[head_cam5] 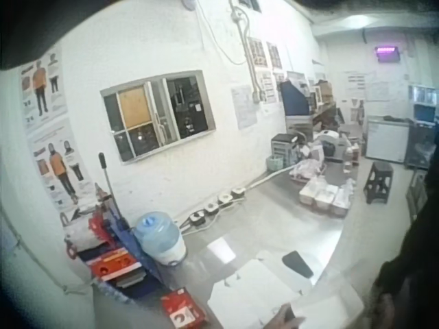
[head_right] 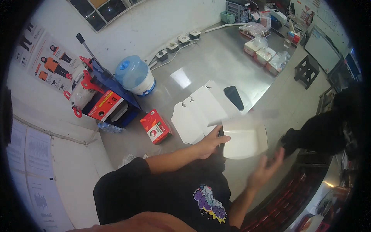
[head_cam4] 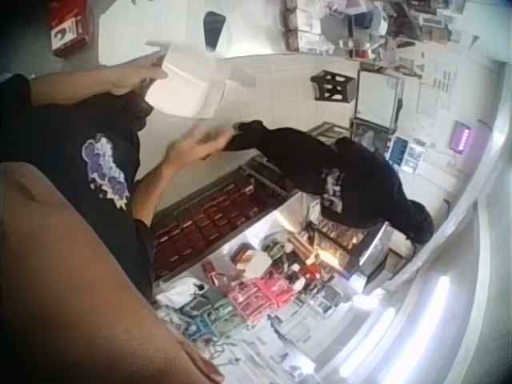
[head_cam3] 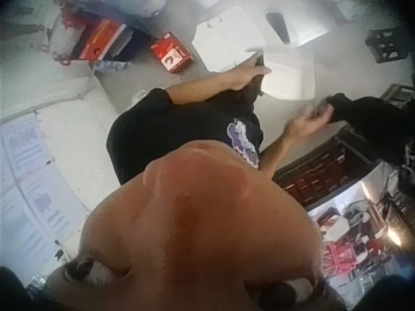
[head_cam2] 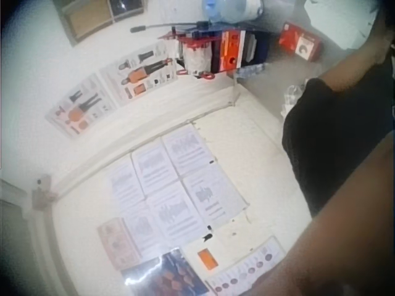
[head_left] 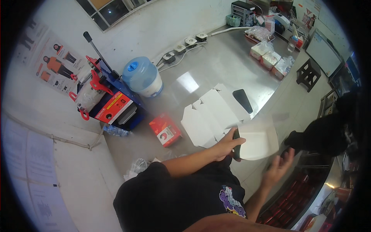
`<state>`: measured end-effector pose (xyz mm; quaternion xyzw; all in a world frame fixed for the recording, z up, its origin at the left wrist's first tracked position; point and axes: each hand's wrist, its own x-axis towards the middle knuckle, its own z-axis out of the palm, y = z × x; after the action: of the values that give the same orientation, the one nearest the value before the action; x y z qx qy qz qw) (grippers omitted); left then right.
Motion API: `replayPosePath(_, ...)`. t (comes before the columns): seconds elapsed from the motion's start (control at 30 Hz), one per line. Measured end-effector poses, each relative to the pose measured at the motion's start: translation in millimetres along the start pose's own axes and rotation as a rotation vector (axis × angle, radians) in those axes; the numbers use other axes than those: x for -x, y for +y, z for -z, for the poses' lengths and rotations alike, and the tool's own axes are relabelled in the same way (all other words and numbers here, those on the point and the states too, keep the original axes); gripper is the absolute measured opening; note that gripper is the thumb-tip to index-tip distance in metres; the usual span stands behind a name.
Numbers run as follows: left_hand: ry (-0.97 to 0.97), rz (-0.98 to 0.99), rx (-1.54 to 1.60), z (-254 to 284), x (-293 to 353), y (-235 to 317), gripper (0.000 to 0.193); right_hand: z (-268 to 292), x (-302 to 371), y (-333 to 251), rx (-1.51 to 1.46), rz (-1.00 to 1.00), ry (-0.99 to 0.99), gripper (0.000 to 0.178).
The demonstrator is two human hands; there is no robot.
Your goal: The person assembles small red and green cardboard boxes by folding the flaps and tucking them into place. They repeatedly pick up flat-packed boxes, fold them into shape, and place the finished boxes on a nearby shelf.
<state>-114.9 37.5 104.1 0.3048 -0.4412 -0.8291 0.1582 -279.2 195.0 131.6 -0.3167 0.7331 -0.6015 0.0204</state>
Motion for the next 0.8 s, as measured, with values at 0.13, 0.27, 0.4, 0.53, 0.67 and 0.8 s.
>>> replayPosePath(0.13,-0.28,0.269,0.13,5.4,25.8,29.8,0.078,26.9,-18.0,7.7,-0.471,-0.418,0.055,0.056)
replayPosePath(0.27,-0.414,0.349,-0.012,26.3,12.1,6.2,0.082,42.3,-12.9,45.4,-0.54,-0.39,-0.044,0.046)
replayPosePath(0.4,-0.009,0.13,0.233,47.7,-31.3,-32.3,0.071,39.3,-6.2,78.8,-0.588,-0.473,0.037,0.042)
replayPosePath(0.53,0.217,-0.047,0.625,38.3,-36.6,-21.2,0.061,10.2,9.8,43.9,-0.531,-0.628,0.057,0.045)
replayPosePath(0.67,0.159,-0.075,0.563,25.4,-24.1,-7.4,0.048,-1.4,26.7,55.0,-0.698,-0.631,-0.006,0.054)
replayPosePath(0.8,0.007,-0.045,-0.019,37.6,-19.1,-11.7,0.038,-5.6,23.5,10.1,-0.669,-0.691,-0.323,0.048)
